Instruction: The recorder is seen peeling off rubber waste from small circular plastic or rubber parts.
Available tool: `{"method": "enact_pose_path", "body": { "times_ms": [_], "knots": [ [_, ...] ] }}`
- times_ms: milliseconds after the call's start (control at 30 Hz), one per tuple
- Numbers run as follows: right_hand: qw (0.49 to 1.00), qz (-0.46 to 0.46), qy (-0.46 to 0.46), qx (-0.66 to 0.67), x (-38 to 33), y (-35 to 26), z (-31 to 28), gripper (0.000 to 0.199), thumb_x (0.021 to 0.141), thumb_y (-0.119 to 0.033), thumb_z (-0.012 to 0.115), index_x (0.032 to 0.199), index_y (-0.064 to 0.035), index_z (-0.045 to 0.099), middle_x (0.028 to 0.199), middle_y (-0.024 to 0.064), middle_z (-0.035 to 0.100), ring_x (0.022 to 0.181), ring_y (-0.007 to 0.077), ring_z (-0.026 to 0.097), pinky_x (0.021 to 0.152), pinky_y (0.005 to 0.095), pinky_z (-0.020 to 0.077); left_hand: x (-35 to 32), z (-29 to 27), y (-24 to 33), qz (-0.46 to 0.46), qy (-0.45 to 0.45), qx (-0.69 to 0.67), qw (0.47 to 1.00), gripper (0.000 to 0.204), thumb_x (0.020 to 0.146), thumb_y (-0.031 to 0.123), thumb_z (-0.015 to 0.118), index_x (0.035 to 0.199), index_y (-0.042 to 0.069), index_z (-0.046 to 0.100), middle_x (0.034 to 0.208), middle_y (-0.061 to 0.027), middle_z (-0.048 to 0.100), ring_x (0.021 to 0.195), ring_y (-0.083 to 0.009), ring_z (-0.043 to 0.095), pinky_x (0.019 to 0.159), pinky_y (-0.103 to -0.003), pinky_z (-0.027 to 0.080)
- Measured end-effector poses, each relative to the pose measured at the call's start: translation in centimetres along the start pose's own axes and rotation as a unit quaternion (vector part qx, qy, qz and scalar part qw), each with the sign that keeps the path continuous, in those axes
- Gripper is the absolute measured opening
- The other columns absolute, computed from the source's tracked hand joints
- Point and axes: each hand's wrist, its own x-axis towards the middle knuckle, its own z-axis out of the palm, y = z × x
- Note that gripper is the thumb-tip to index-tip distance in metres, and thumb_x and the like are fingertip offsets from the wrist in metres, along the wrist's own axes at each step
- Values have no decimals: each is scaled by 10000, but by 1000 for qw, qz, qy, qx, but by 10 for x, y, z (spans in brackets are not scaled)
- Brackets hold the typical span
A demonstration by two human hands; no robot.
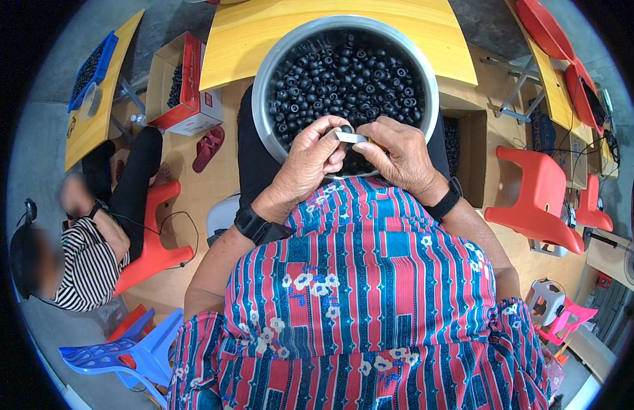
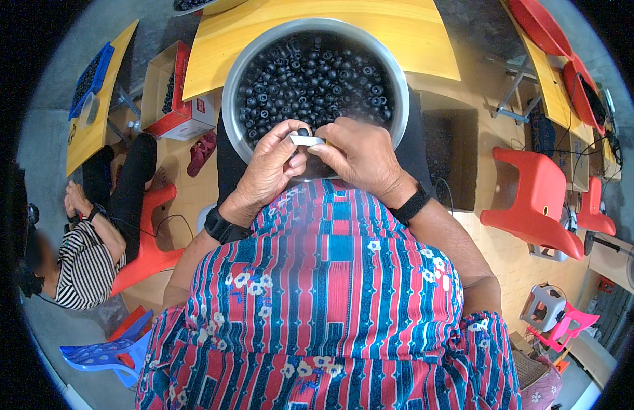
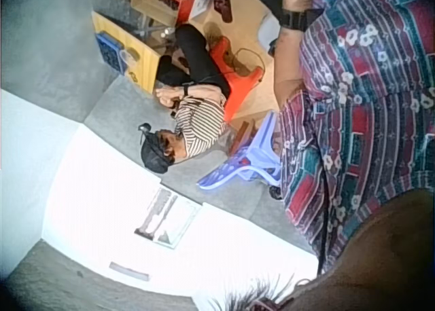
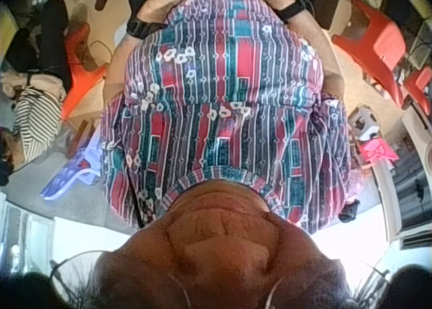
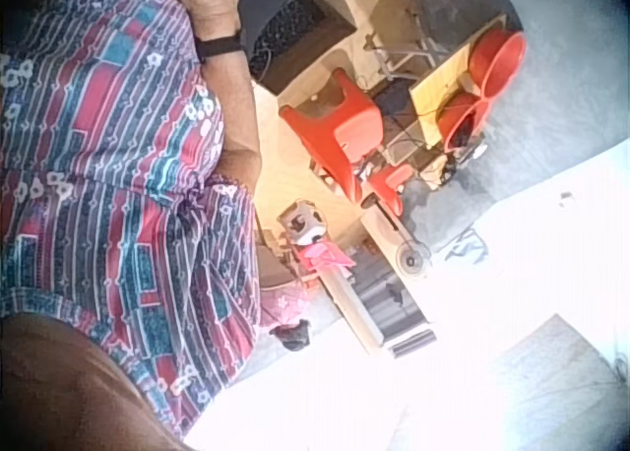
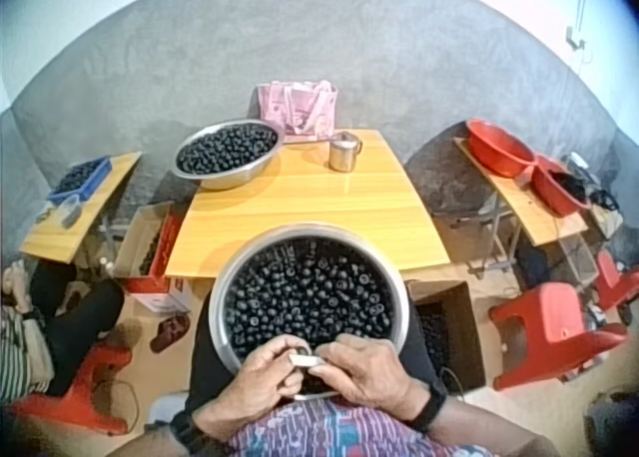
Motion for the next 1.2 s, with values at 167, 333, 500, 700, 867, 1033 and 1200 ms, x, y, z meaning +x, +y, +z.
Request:
{"method": "enact_pose_path", "body": {
  "times_ms": [167,333,500,700,867,1033,1200],
  "knots": [
    [1000,1,0,3,0,0,-1,219,859,-286,666,950,-86,661,773,97,611,713,300,632,622,385,495,0,-1,-1,1,0,3,1000,214,1011,216,508,1127,36,516,896,-7,495,660,-34,415,530,-163,336],
    [1000,4,0,5,0,0,0,220,861,-287,665,952,-86,660,775,97,613,714,298,634,622,384,496,0,1,0,-1,0,6,1000,221,1010,219,511,1131,34,514,900,-9,499,665,-34,418,529,-163,336],
    [1000,2,3,7,0,-1,0,218,864,-289,661,944,-86,661,773,97,615,716,298,634,622,382,497,-1,0,0,2,-5,6,1000,228,1012,218,508,1146,33,511,904,-12,503,672,-34,419,533,-161,338],
    [1000,-1,8,15,1,0,1,206,874,-286,649,927,-87,662,769,97,616,715,299,632,619,376,494,0,-2,0,0,-9,13,1000,232,1014,226,502,1146,35,511,897,-12,502,665,-34,408,539,-162,337],
    [998,59,37,5,2,4,6,203,884,-258,632,896,-57,658,789,139,621,755,346,620,663,401,489,-1,0,0,-7,-8,22,1000,211,1014,226,502,1115,42,520,876,-4,489,664,-40,400,544,-168,327],
    [982,151,73,83,5,8,0,222,916,-208,596,895,6,651,813,178,635,781,344,627,707,378,486,-1,2,0,1,-1,22,1000,190,1009,222,512,1088,50,528,874,7,463,672,-47,402,552,-176,327],
    [981,110,42,156,2,12,5,229,915,-211,610,922,15,646,785,165,617,727,291,606,698,347,477,-2,2,1,6,10,29,1000,185,1009,214,513,1101,54,527,896,6,473,682,-46,409,552,-175,333]
  ]
}}
